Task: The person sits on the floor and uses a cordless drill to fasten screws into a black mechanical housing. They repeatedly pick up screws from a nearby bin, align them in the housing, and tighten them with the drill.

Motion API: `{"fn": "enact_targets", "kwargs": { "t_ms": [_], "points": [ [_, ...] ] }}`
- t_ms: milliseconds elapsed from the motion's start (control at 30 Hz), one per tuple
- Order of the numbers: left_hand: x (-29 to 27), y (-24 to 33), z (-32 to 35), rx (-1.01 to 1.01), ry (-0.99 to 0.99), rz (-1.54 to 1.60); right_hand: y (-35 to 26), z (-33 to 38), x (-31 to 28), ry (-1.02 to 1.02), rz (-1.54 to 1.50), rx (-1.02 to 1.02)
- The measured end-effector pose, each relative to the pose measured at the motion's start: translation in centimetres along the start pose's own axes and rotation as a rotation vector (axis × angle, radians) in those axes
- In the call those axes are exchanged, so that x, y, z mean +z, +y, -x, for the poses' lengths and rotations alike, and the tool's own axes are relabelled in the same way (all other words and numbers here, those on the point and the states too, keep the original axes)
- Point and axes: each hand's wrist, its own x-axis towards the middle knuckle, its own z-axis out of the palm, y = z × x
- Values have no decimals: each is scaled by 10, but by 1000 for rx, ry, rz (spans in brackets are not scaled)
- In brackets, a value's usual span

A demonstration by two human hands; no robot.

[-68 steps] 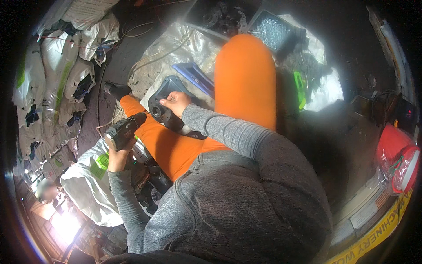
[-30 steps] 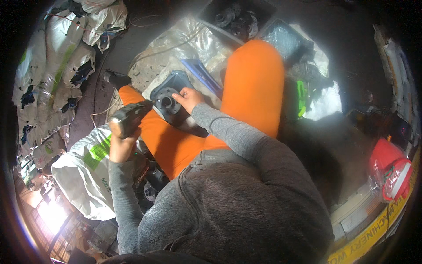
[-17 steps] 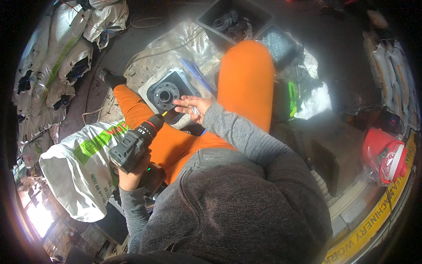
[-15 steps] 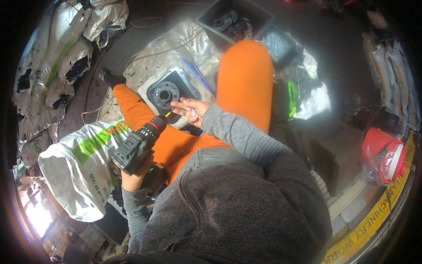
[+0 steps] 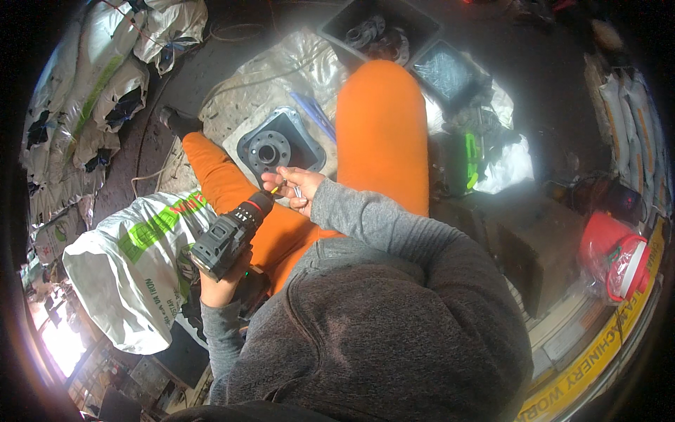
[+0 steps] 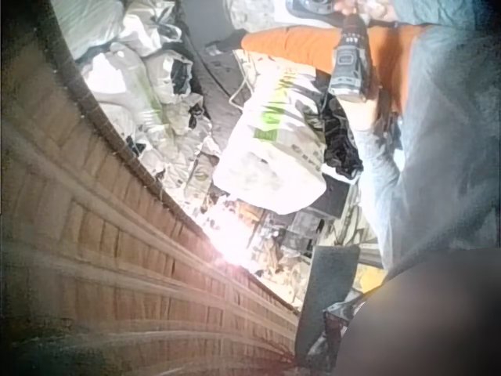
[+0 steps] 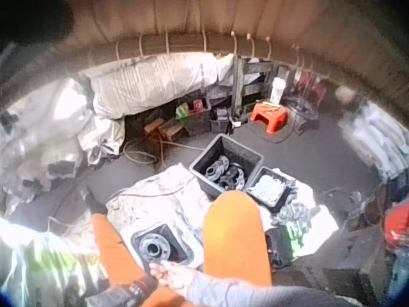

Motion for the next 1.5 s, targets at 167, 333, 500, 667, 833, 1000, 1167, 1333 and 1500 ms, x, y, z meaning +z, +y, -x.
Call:
{"fn": "enact_targets", "kwargs": {
  "t_ms": [167,333,500,667,833,1000,1167,1333,1500],
  "points": [
    [-2,6,0,-56,-80,-37,5,-1,-8,59,142,8],
    [6,15,12,-26,-121,-288,10,-8,-12,115,107,73],
    [0,7,12,21,-73,-290,9,-10,-8,65,70,93],
    [4,3,6,27,-55,-252,11,-9,-1,22,-27,92],
    [1,19,9,-108,-59,-150,17,-15,-6,32,102,125],
    [-22,20,-14,-23,-84,-98,5,-24,-25,355,546,-38],
    [-36,16,-38,-58,-115,-279,-30,-75,-31,672,874,-763],
    [-37,20,-60,-83,-241,-394,-25,-92,-31,621,1365,-668],
    [-31,30,-77,-91,-227,-367,-20,-92,-30,564,1330,-919]
  ]
}}
